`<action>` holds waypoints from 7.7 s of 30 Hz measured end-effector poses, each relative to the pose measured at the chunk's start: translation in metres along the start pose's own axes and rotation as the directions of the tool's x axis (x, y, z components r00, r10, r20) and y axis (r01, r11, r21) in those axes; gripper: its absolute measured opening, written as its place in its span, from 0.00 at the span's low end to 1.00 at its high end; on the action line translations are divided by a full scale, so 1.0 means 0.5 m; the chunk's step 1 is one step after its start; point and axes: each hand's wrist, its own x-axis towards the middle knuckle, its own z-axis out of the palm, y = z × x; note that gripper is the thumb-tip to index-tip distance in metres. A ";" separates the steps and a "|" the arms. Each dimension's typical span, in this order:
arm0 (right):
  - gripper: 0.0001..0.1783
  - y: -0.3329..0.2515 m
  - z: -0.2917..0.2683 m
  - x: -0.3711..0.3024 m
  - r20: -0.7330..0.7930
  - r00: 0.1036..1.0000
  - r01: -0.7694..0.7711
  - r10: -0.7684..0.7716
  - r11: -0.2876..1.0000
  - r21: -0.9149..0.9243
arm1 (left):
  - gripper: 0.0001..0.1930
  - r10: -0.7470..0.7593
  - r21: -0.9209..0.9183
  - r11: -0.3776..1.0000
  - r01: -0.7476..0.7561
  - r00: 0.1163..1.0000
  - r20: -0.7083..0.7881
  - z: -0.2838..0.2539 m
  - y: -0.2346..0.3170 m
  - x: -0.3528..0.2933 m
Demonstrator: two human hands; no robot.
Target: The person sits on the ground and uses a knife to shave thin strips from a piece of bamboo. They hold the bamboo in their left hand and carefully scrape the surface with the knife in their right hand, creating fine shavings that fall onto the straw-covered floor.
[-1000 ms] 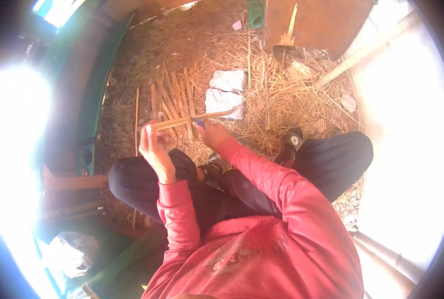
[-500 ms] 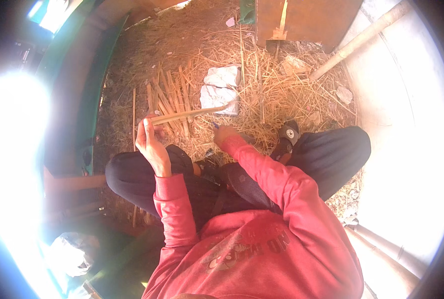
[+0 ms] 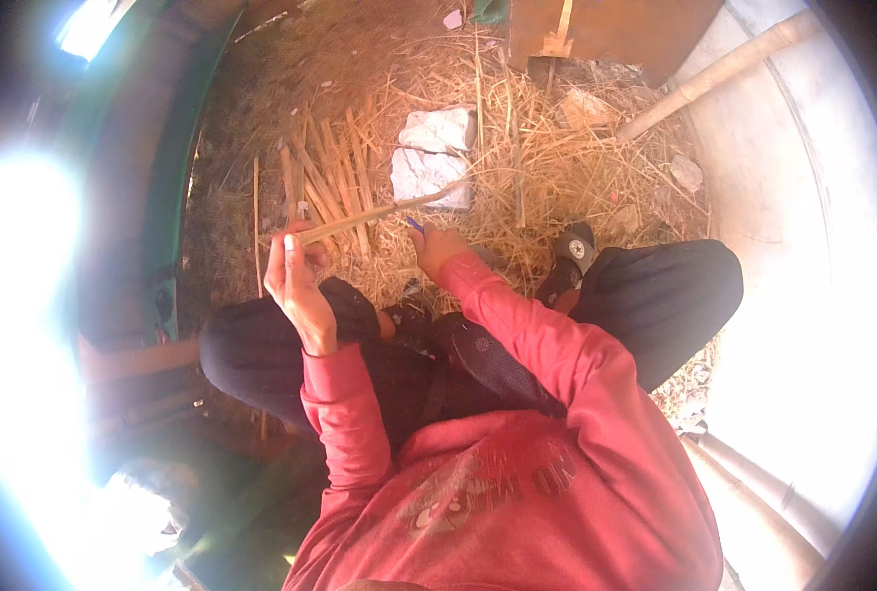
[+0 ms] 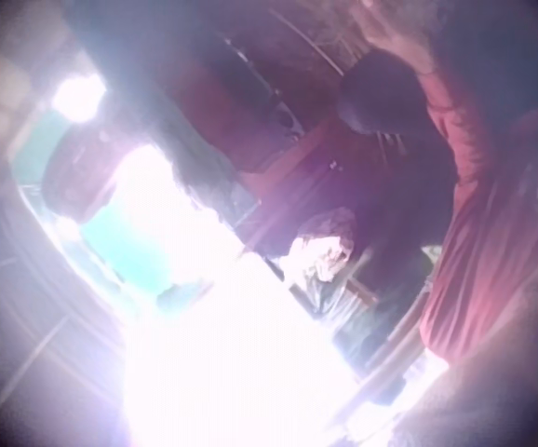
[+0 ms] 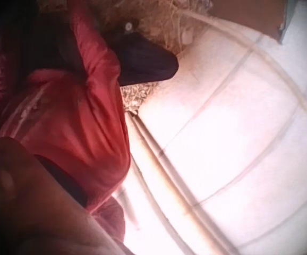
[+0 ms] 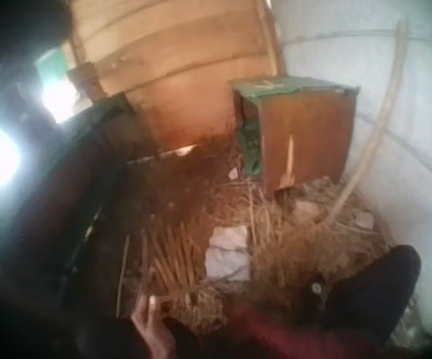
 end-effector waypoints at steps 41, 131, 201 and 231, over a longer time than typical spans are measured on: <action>0.19 0.005 0.023 0.023 -0.012 0.996 0.091 -0.090 0.990 0.108 | 0.15 0.032 -0.090 0.995 -0.044 0.991 -0.130 0.025 -0.031 0.013; 0.23 0.550 0.075 0.136 0.272 0.889 -0.096 0.369 0.729 -0.678 | 0.15 0.111 -0.210 0.971 -0.113 0.994 -0.023 0.043 -0.046 0.012; 0.16 -0.053 -0.017 -0.018 0.005 0.991 0.135 -0.135 0.991 0.014 | 0.11 -0.027 -0.094 0.996 0.007 0.977 -0.213 0.027 -0.032 0.001; 0.19 0.065 0.005 0.030 0.026 0.994 0.107 -0.105 0.989 -0.103 | 0.11 -0.042 -0.165 0.986 0.010 0.981 -0.187 0.033 -0.026 0.017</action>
